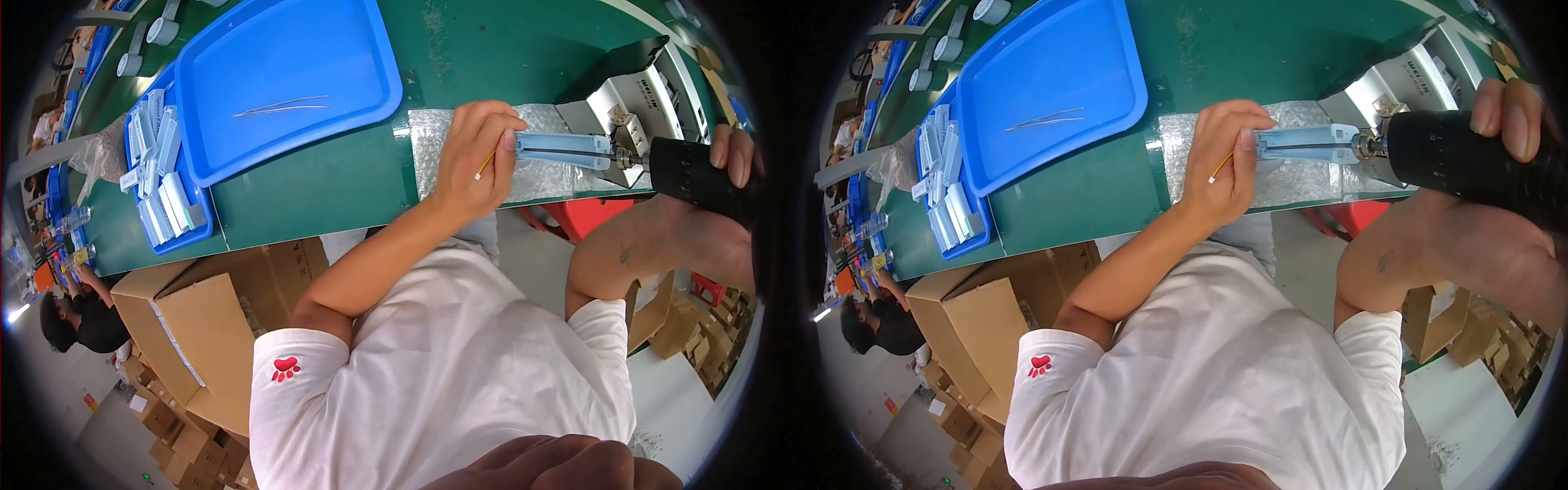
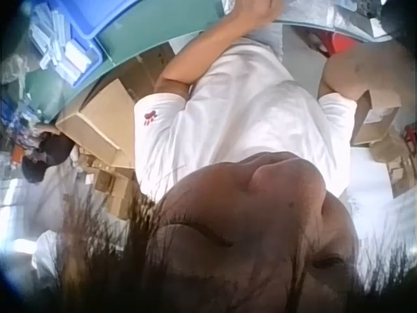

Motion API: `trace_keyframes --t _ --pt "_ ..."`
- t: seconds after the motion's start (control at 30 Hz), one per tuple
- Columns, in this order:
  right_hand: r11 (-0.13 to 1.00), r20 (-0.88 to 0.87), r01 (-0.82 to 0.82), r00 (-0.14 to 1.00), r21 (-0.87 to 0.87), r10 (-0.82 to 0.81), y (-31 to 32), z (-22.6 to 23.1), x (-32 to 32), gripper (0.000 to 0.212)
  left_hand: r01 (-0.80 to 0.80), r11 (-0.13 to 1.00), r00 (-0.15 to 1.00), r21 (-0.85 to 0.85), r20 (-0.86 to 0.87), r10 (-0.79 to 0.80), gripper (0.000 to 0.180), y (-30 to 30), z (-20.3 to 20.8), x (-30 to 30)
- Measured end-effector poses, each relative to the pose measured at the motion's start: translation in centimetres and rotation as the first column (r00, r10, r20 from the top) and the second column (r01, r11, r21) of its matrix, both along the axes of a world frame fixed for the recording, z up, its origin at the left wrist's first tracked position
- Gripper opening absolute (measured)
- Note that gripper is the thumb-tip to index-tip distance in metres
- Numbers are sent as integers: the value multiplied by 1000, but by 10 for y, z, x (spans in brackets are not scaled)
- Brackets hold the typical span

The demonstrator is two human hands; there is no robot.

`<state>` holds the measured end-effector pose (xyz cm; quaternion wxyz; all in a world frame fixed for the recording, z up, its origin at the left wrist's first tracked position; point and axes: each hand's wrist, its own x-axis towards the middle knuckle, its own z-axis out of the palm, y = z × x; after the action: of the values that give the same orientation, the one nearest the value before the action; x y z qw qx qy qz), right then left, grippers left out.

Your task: The person fastens components onto light blue plastic housings using a handheld electric screwdriver.

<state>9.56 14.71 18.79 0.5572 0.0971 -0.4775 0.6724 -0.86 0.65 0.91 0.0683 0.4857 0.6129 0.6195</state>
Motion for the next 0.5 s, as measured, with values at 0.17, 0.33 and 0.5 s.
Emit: trace_keyframes --t 0.17,0.33,0.5 --pt "1000 41 8 999 21 -9 -1 -3 -3 89 -7 1000 1000 -4 2 7 15 0 0 0" --pt "992 148 125 981 22 -127 10 0 8 89 -6 1000 1000 -3 10 6 15 1 0 1" --pt "968 251 248 936 29 -247 -2 6 3 90 -6 1000 1000 10 -2 6 15 2 0 1"
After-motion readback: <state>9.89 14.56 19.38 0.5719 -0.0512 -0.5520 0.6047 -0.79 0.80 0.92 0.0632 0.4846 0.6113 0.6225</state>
